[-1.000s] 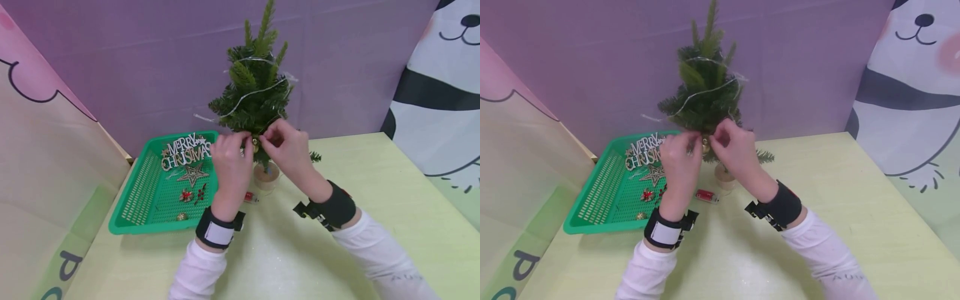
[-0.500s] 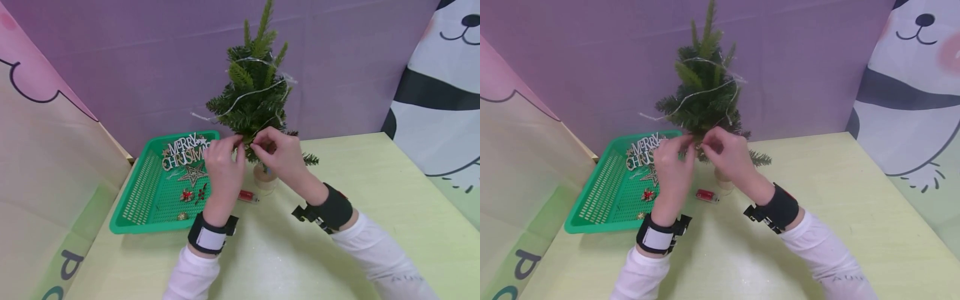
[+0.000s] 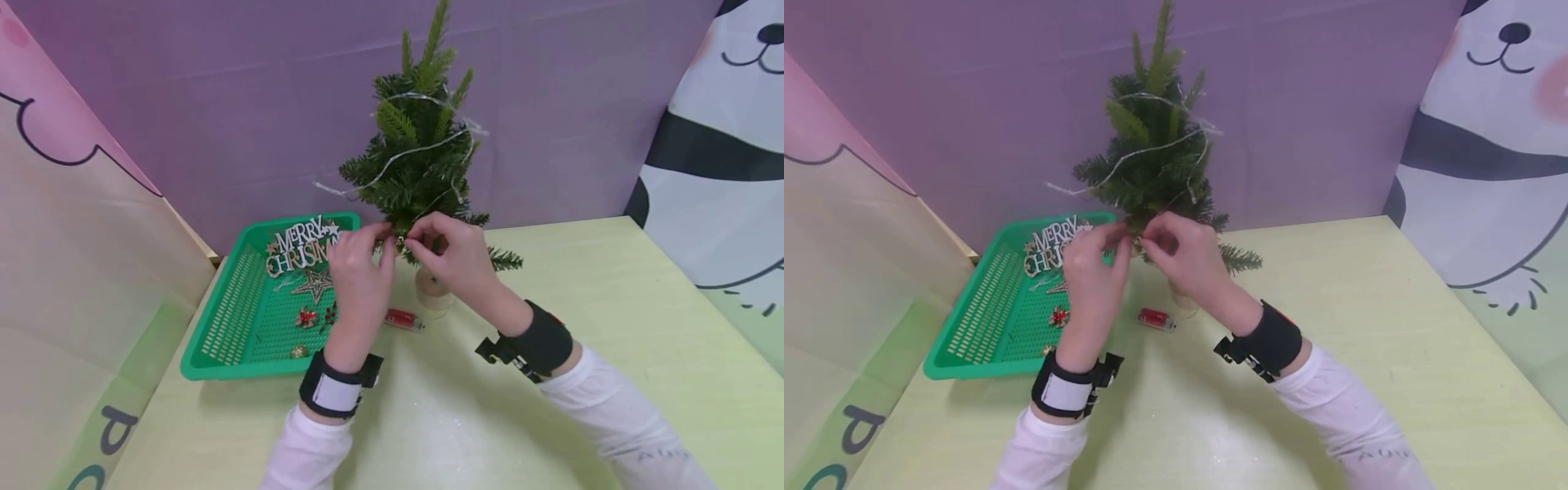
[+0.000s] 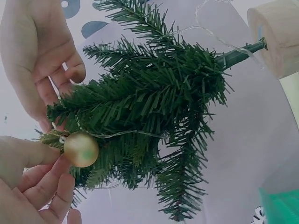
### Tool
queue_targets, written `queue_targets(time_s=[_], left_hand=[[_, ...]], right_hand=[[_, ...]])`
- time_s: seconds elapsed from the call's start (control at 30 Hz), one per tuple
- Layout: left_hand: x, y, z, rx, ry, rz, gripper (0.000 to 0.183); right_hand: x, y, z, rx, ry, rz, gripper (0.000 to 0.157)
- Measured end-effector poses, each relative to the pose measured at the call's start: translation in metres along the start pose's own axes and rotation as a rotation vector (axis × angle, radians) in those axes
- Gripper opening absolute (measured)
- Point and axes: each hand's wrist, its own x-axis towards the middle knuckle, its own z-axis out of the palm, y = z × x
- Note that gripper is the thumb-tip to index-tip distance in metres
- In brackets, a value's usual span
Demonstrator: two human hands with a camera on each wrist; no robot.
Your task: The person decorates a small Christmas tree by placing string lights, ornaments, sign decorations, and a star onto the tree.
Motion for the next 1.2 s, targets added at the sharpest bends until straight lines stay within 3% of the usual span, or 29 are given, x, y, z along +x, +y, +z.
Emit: queue_targets(time_s=[0.23, 0.4, 0.57, 0.77, 0.93, 1.07, 1.2], left_hand=[[0.006, -0.002, -0.021, 0.021, -0.074, 0.017, 0.012], [0.018, -0.013, -0.048, 0.066, -0.230, 0.007, 0.013], [0.032, -0.039, -0.070, 0.175, -0.476, -0.017, 0.014], [0.040, -0.084, -0.072, 0.248, -0.801, -0.063, 0.018], [0.034, -0.122, -0.063, 0.242, -1.067, -0.195, 0.020], [0.020, -0.152, -0.055, 0.222, -1.255, -0.261, 0.014], [0.007, -0.166, -0.050, 0.266, -1.496, -0.316, 0.014]], right_hand=[[-0.005, 0.000, -0.014, -0.033, 0.031, 0.004, 0.007], [-0.017, -0.002, -0.029, -0.020, -0.013, 0.024, 0.010], [-0.038, 0.004, -0.036, -0.036, -0.114, 0.012, 0.009], [-0.063, 0.022, -0.035, -0.049, -0.223, 0.027, 0.012], [-0.080, 0.037, -0.032, -0.063, -0.306, 0.073, 0.010], [-0.087, 0.041, -0.031, -0.068, -0.372, 0.143, 0.007], [-0.091, 0.045, -0.030, -0.066, -0.392, 0.173, 0.006]])
